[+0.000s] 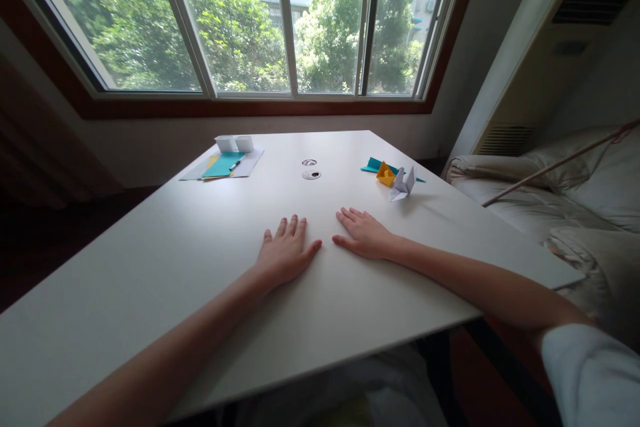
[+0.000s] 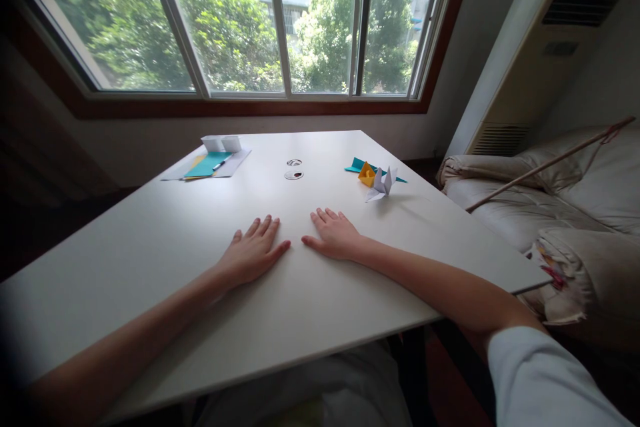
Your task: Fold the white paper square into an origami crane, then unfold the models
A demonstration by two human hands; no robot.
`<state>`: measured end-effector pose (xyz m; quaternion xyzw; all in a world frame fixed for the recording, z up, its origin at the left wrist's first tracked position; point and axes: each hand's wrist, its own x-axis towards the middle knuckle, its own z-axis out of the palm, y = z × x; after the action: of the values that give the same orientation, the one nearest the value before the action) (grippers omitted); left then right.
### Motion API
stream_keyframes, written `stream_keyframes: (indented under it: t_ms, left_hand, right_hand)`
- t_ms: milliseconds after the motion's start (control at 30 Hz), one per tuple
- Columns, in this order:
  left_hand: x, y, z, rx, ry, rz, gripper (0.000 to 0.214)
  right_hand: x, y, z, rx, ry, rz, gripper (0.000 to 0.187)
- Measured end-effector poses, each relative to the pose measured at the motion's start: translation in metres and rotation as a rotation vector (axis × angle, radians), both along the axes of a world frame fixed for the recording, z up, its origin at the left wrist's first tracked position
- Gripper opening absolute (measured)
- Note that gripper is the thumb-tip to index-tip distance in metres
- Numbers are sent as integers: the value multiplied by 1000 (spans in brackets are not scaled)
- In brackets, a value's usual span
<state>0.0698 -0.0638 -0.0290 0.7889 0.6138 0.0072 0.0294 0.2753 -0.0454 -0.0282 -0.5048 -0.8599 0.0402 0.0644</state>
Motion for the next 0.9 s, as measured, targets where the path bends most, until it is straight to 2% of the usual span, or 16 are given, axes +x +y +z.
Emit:
stream_keyframes:
  t_ms: [133, 333, 433, 500, 633, 700, 767, 833, 900]
  left_hand:
    - [0, -1, 2, 10, 1, -12, 75]
    - [-5, 2, 6, 40, -7, -63, 72]
    - [-11, 4, 11, 67, -25, -117, 66]
    - [-14, 5, 16, 88, -34, -149, 60]
    - [-20, 5, 26, 116, -37, -170, 44]
    - [-22, 6, 29, 128, -38, -163, 39]
    - [-25, 7, 31, 151, -46, -151, 39]
    - [-27, 7, 31, 182, -63, -141, 38]
    - [-27, 8, 32, 209, -83, -136, 37]
  right_hand:
    - [6, -1, 8, 62, -16, 66, 67]
    - [28, 5, 36, 133, 32, 138, 33]
    - [51, 16, 55, 339, 154, 26, 33]
    - [72, 28, 66, 515, 204, -125, 32]
    - [118, 55, 68, 722, 212, -396, 39]
    - [138, 68, 59, 655, 205, -540, 51]
    - [152, 78, 49, 454, 203, -627, 53]
    - [159, 84, 40, 299, 199, -653, 41]
    - [161, 86, 37, 251, 150, -641, 26]
